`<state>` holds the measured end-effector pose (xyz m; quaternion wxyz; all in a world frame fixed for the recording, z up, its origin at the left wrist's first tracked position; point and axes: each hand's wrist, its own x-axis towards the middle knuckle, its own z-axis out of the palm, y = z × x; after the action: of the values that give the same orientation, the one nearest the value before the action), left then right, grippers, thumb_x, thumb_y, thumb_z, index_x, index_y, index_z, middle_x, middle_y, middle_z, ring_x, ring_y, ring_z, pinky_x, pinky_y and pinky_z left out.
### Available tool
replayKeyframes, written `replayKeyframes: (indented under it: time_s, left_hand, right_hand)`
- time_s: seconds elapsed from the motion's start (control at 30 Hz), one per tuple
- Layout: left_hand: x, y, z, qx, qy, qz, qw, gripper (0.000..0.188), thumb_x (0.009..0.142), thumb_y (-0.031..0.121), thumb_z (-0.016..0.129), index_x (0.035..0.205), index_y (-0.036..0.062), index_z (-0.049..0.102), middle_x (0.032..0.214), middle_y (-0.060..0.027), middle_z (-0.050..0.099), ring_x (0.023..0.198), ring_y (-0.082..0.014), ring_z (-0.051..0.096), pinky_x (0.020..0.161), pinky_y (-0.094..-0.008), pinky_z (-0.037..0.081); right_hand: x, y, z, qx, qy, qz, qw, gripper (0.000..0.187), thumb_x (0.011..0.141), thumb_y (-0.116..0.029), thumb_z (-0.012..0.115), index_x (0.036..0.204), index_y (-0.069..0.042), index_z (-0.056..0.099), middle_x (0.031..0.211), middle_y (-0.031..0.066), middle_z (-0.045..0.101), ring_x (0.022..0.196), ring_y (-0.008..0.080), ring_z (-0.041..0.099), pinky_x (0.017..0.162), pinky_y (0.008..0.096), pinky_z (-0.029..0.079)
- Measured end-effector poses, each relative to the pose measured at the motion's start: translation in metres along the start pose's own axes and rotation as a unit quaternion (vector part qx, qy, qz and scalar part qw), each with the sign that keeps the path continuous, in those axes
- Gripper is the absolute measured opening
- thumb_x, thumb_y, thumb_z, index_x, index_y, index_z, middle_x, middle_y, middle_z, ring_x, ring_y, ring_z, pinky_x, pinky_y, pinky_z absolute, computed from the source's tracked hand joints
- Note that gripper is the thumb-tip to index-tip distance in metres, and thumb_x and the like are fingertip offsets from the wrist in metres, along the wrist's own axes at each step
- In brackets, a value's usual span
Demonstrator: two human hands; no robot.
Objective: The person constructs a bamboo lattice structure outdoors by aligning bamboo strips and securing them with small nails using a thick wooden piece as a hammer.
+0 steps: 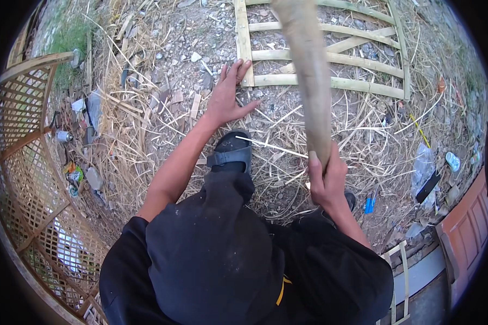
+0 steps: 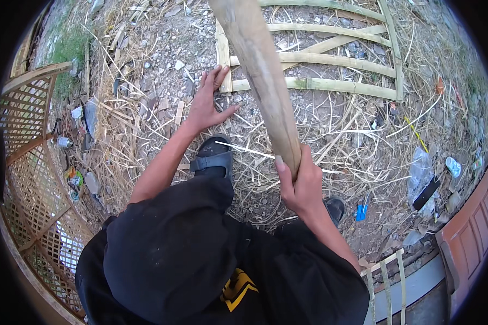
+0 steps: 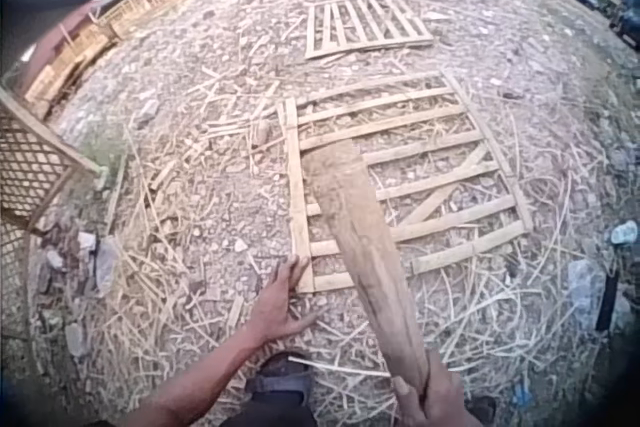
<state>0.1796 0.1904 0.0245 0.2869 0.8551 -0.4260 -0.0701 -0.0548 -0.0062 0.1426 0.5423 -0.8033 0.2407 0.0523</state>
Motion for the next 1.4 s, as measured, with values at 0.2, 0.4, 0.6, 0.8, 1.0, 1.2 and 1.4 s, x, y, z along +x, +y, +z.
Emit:
replayKeyframes:
  time_s: [0.2, 0.4, 0.6, 0.8, 1.0, 1.2, 1.4]
  left_hand:
    - [0.005, -0.001, 0.012, -0.067, 0.054, 0.014, 0.996, 0.099, 0.08, 0.045, 0.078, 0.156, 0.0037, 0.031, 0.151, -0.0238, 0.044, 0.134, -0.0427, 0.049, 0.124, -0.0545, 0.021]
    - [-0.002, -0.003, 0.002, -0.019, 0.025, 0.007, 0.999, 0.101, 0.079, 0.045, 0.079, 0.157, 0.0028, 0.029, 0.152, -0.0235, 0.044, 0.135, -0.042, 0.049, 0.124, -0.0537, 0.021]
    - [0.003, -0.003, 0.015, -0.104, -0.012, -0.043, 0.994, 0.105, 0.077, 0.047, 0.08, 0.154, -0.0009, 0.029, 0.151, -0.025, 0.044, 0.137, -0.0424, 0.047, 0.124, -0.0543, 0.02]
    - [-0.002, -0.002, 0.006, -0.036, 0.041, 0.006, 0.998, 0.103, 0.077, 0.046, 0.08, 0.155, 0.001, 0.029, 0.15, -0.0236, 0.047, 0.136, -0.0444, 0.047, 0.124, -0.0537, 0.02]
    - [0.002, -0.005, 0.015, -0.079, 0.054, 0.004, 0.995, 0.106, 0.078, 0.046, 0.081, 0.154, -0.0022, 0.025, 0.138, -0.0281, 0.057, 0.134, -0.04, 0.052, 0.124, -0.0538, 0.02]
    - [-0.001, -0.004, 0.007, -0.057, 0.048, 0.019, 0.997, 0.097, 0.08, 0.041, 0.08, 0.152, -0.0004, 0.03, 0.14, -0.0199, 0.06, 0.141, -0.0364, 0.047, 0.124, -0.0529, 0.019]
    - [0.021, -0.002, 0.002, -0.175, 0.143, -0.003, 0.974, 0.054, 0.091, 0.021, 0.068, 0.14, 0.0045, 0.051, 0.125, -0.0136, 0.071, 0.128, -0.0322, 0.061, 0.121, -0.0512, 0.028]
  right_hand:
    - [-0.012, 0.055, 0.022, -0.227, -0.021, 0.043, 0.973, 0.038, 0.101, -0.03, 0.058, 0.11, 0.006, 0.048, 0.065, 0.0241, 0.061, 0.061, 0.0464, 0.065, 0.054, 0.0493, 0.05]
    - [0.003, -0.003, -0.002, -0.045, 0.037, 0.009, 0.998, 0.037, 0.101, -0.028, 0.06, 0.112, 0.005, 0.049, 0.067, 0.0252, 0.062, 0.062, 0.0454, 0.066, 0.055, 0.049, 0.05]
    - [-0.009, 0.049, 0.02, -0.225, -0.062, 0.048, 0.971, 0.041, 0.098, -0.033, 0.064, 0.11, 0.003, 0.049, 0.07, 0.0244, 0.063, 0.061, 0.046, 0.066, 0.055, 0.0491, 0.052]
    - [0.0, -0.012, -0.003, -0.056, 0.021, -0.068, 0.996, 0.039, 0.097, -0.028, 0.066, 0.112, 0.004, 0.049, 0.075, 0.0243, 0.065, 0.064, 0.0436, 0.068, 0.054, 0.0468, 0.052]
    - [-0.009, 0.052, 0.022, -0.246, -0.066, 0.038, 0.966, 0.041, 0.096, -0.027, 0.065, 0.115, 0.005, 0.049, 0.075, 0.0253, 0.066, 0.066, 0.0457, 0.068, 0.057, 0.0491, 0.054]
    - [-0.012, 0.013, 0.004, -0.077, 0.018, -0.069, 0.994, 0.04, 0.096, -0.029, 0.067, 0.115, 0.002, 0.05, 0.074, 0.0253, 0.066, 0.063, 0.045, 0.067, 0.055, 0.048, 0.05]
    - [-0.015, 0.031, 0.009, -0.058, 0.019, 0.01, 0.998, 0.051, 0.092, -0.036, 0.071, 0.117, 0.004, 0.051, 0.075, 0.0267, 0.067, 0.067, 0.0466, 0.068, 0.058, 0.0495, 0.052]
